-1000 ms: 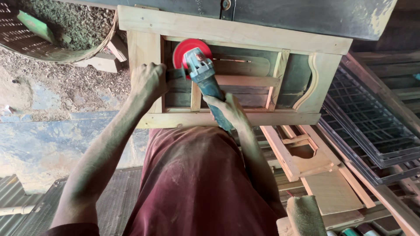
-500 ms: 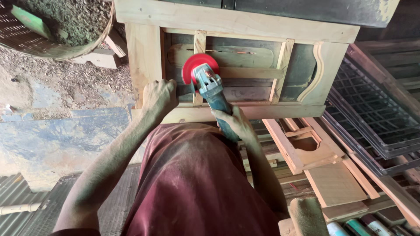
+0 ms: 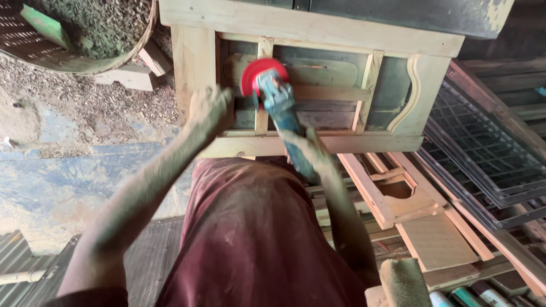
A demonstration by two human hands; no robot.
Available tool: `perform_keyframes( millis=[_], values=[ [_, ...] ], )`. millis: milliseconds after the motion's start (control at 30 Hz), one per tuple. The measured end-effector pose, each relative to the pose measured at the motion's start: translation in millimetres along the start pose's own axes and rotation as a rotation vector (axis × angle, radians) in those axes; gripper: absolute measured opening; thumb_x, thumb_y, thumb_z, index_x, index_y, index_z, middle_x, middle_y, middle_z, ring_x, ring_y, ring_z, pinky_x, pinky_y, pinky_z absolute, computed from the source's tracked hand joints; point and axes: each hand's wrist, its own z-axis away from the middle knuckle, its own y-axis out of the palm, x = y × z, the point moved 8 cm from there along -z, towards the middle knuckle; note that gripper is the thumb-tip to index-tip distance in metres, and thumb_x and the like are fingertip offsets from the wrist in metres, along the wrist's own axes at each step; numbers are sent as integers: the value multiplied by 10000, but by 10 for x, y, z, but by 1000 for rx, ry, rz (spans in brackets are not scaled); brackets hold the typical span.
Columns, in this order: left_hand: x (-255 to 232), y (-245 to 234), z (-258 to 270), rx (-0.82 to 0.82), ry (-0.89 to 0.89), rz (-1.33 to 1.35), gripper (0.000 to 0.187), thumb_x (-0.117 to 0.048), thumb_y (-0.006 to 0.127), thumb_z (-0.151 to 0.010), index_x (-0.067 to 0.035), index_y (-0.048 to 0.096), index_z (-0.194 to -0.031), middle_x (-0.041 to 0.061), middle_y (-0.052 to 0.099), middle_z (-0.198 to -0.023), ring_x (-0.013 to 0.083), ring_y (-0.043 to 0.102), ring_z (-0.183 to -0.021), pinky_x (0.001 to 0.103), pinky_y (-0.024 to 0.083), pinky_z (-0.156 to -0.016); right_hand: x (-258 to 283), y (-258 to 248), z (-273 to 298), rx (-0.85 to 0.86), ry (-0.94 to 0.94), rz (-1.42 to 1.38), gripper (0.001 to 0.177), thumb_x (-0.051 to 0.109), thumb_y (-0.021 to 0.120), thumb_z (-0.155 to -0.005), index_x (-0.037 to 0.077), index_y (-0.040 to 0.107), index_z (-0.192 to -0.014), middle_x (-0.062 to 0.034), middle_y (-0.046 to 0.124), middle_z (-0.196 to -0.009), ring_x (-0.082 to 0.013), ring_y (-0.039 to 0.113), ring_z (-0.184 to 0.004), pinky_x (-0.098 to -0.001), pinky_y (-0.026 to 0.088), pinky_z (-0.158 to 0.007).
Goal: The person uses an angle grinder with a red disc to grind the edges and surfaces of a wooden frame. The person holds the frame with one hand while operating the tool with the other, moving it along the wood and generating sparks.
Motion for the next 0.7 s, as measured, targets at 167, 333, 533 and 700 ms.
perform_keyframes(
  millis=[167,333,533,700],
  values=[
    [-45,273,165,203,-93,107,143,-171,595,-906,-54,675,-922,191,674,-880,357,683,-830,472,543,-689,-249,16,97,1,49,-14,451,433,778,-853,6,660,-933,-73,652,-668,-169,644,-509,-315,534,-457],
    [92,171,-216,3,-5,56,122,-170,619,-868,-64,674,-889,173,673,-886,357,681,-842,487,545,-722,-118,-105,-156,-20,-6,-19,442,436,755,-845,14,640,-908,-82,649,-649,-179,642,-482,-327,529,-425],
    [62,285,-113,167,-44,37,156,-168,583,-837,-47,666,-891,183,664,-855,328,682,-802,455,551,-648,-147,-77,-79,30,-26,4,432,431,773,-821,32,645,-928,-88,660,-670,-190,639,-488,-330,560,-461],
    [-236,363,400,231,-113,153,195,-177,543,-972,-73,670,-866,174,681,-804,333,698,-712,464,556,-606,-478,-54,256,-16,51,90,416,415,760,-846,15,675,-920,-57,655,-693,-153,638,-555,-300,523,-517]
  ],
)
